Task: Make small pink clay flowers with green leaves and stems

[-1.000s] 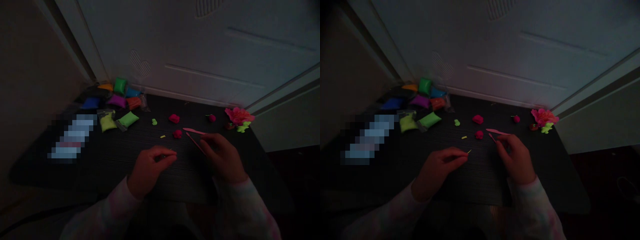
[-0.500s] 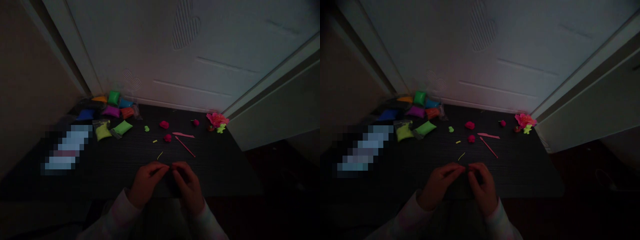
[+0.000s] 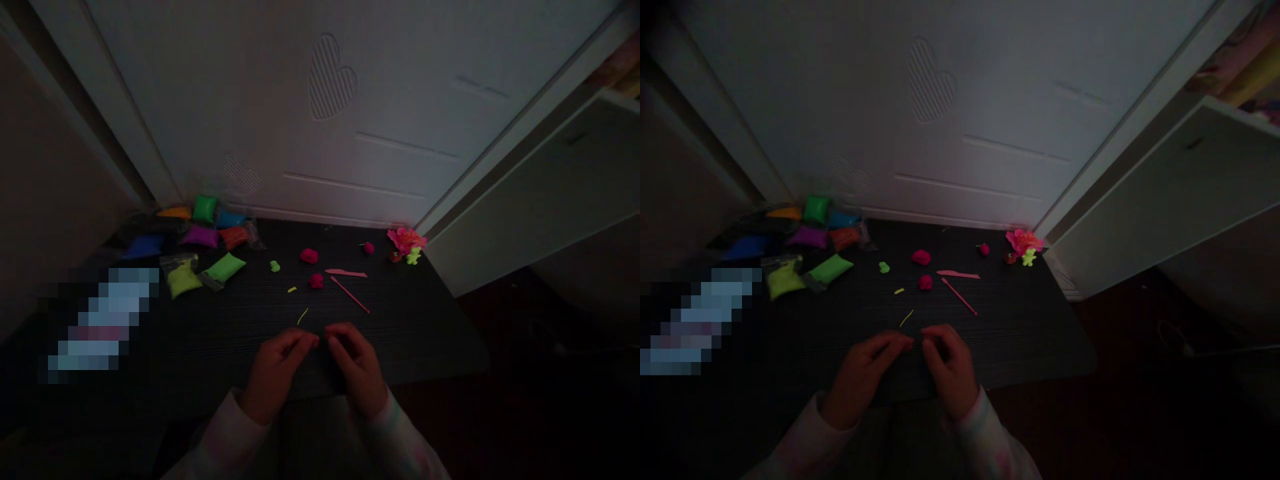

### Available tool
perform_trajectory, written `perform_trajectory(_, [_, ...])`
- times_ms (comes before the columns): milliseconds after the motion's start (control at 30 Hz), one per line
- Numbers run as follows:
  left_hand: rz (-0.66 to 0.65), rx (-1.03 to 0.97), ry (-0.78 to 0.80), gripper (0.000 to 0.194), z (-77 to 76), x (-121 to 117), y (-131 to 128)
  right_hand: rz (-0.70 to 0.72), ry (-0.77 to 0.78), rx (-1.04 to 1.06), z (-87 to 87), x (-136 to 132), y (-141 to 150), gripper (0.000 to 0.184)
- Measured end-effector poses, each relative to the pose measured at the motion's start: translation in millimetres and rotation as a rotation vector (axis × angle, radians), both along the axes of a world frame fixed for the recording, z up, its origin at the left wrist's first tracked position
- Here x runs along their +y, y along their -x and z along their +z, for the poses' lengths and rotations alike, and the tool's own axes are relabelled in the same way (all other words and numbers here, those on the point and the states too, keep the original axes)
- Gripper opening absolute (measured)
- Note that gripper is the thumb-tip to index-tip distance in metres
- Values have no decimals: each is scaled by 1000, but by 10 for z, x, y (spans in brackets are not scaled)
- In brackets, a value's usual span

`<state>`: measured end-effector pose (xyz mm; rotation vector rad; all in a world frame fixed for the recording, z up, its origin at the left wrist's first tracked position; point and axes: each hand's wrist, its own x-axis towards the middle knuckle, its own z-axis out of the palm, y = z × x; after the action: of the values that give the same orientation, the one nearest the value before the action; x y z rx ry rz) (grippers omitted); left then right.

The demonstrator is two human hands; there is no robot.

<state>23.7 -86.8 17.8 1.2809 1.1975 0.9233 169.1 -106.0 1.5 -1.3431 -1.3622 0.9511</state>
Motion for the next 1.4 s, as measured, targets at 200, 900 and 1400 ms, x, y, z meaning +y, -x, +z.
perform_trajectory(200, [5,26,4,16,-22,2,-20,1,-6,-66,6,-19,48,15])
perform_trajectory(900, [10,64,55,19,-32,4,-14,-588,167,-774,-42,1590,-992,34])
perform_trajectory(1400, [-1,85,107,20,4,9,0,-743,-459,-826,192,1234,-933,31])
